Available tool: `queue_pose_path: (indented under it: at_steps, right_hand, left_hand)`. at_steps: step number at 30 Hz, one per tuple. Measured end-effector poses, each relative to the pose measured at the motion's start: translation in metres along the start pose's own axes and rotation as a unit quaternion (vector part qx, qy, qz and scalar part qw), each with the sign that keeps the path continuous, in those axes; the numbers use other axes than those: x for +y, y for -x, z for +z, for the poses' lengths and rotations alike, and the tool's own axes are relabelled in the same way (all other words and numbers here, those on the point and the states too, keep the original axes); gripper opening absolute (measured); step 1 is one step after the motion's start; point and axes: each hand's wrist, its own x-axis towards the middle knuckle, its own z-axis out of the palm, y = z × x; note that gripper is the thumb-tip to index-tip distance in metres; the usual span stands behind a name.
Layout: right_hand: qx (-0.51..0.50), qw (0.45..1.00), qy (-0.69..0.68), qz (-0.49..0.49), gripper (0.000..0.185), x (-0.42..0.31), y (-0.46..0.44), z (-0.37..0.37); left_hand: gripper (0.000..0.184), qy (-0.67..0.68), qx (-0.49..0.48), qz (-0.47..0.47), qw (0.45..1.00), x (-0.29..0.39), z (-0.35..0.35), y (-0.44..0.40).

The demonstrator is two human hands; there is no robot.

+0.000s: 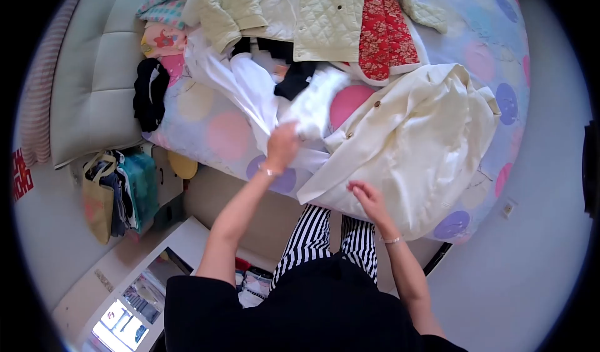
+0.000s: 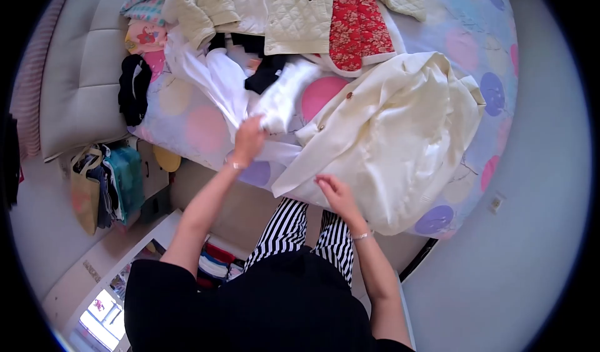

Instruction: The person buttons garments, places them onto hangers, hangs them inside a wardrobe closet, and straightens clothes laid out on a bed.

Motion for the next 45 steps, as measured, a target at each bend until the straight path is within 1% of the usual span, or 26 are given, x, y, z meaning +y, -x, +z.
queue_pose_path:
  at_steps: [2,4,5,7,10,14,16,18,19,22,23,24,26,27,28,30,32,34,35,36,37,39,40,42,43,45]
  right_hand:
    - [0.024,0.981,-0.171,0.088,0.031,-0.017,-0.02,0.017]
    - [-0.033,0.905,-0.381,0.187,0.035,-0.001,-0.042,0.026]
    - [-0.027,0.905,-0.379,0.192,0.035,0.005,-0.05,0.029]
    - [0.038,0.866,-0.439,0.236,0.032,0.021,-0.053,0.034]
    - [0.114,0.853,-0.443,0.25,0.029,0.052,-0.045,0.041]
    - [0.099,0.867,-0.407,0.269,0.033,0.075,-0.028,0.037]
    - [0.106,0.875,-0.392,0.265,0.034,0.078,-0.028,0.037]
    - [0.112,0.882,-0.377,0.259,0.036,0.081,-0.029,0.036]
    - [0.102,0.889,-0.365,0.257,0.036,0.081,-0.03,0.034]
    - [0.094,0.887,-0.374,0.252,0.036,0.074,-0.032,0.034]
    - [0.093,0.881,-0.392,0.248,0.037,0.069,-0.034,0.034]
    - [0.094,0.88,-0.393,0.248,0.037,0.068,-0.038,0.035]
    - [0.114,0.858,-0.453,0.216,0.035,0.068,-0.046,0.036]
    - [0.114,0.857,-0.453,0.216,0.035,0.068,-0.049,0.036]
    - [0.126,0.884,-0.399,0.21,0.033,0.066,-0.051,0.036]
    - [0.138,0.905,-0.346,0.204,0.03,0.056,-0.048,0.041]
    - [0.137,0.918,-0.334,0.165,0.026,0.032,-0.038,0.048]
    - [0.146,0.921,-0.329,0.151,0.026,0.028,-0.036,0.046]
    - [0.157,0.922,-0.325,0.138,0.026,0.03,-0.033,0.046]
    - [0.156,0.921,-0.328,0.141,0.026,0.034,-0.032,0.044]
    - [0.155,0.927,-0.294,0.175,0.027,0.042,-0.038,0.04]
    - [0.149,0.942,-0.219,0.206,0.032,0.046,-0.044,0.039]
    - [0.152,0.941,-0.219,0.207,0.032,0.046,-0.044,0.038]
    - [0.081,0.977,-0.095,0.175,0.034,0.04,-0.041,0.036]
    - [0.114,0.961,-0.18,0.176,0.036,0.033,-0.038,0.038]
    - [0.085,0.965,-0.156,0.195,0.037,0.028,-0.035,0.023]
  left_hand:
    - [0.029,0.071,-0.072,0.027,0.994,0.045,-0.022,0.034]
    - [0.037,0.065,-0.156,0.029,0.985,0.073,-0.019,0.072]
    - [0.037,0.072,-0.159,0.027,0.984,0.074,-0.013,0.084]
    - [0.031,0.115,-0.157,-0.011,0.981,0.077,0.002,0.109]
    - [0.03,0.117,-0.166,0.014,0.979,0.068,0.01,0.132]
    - [0.046,0.152,-0.223,0.0,0.963,0.043,0.014,0.148]
    - [0.05,0.125,-0.259,-0.003,0.958,0.038,0.011,0.142]
    - [0.048,0.064,-0.291,0.018,0.954,0.029,0.012,0.134]
    - [0.035,0.067,-0.291,0.029,0.954,0.018,0.015,0.129]
    - [0.024,0.04,-0.263,0.071,0.961,-0.004,0.023,0.112]
    - [0.025,0.102,-0.253,-0.001,0.962,-0.011,0.026,0.106]
    - [0.025,0.103,-0.254,0.0,0.962,-0.018,0.027,0.108]
    - [0.022,-0.09,-0.319,-0.028,0.943,-0.038,0.027,0.114]
    - [0.022,-0.118,-0.388,-0.074,0.911,-0.05,0.022,0.115]
    - [0.022,-0.145,-0.454,-0.12,0.871,-0.067,0.013,0.116]
    - [0.023,-0.189,-0.338,-0.236,0.891,-0.138,-0.007,0.137]
    - [0.027,-0.252,-0.255,-0.326,0.875,-0.201,-0.053,0.142]
    - [0.027,-0.302,-0.303,-0.36,0.829,-0.174,-0.1,0.105]
    - [0.033,-0.294,-0.308,-0.354,0.833,-0.156,-0.11,0.088]
    - [0.041,-0.21,-0.291,-0.33,0.873,-0.134,-0.097,0.079]
    - [0.05,-0.063,-0.277,-0.309,0.907,-0.108,-0.069,0.073]
    - [0.067,0.169,-0.294,-0.258,0.905,-0.041,-0.004,0.069]
    - [0.078,0.174,-0.302,-0.16,0.924,-0.013,0.026,0.068]
    - [0.058,0.053,-0.192,-0.04,0.979,0.025,0.075,0.066]
    - [0.058,0.058,-0.191,-0.041,0.979,0.025,0.086,0.065]
    - [0.034,0.198,-0.149,-0.144,0.958,0.019,0.102,0.052]
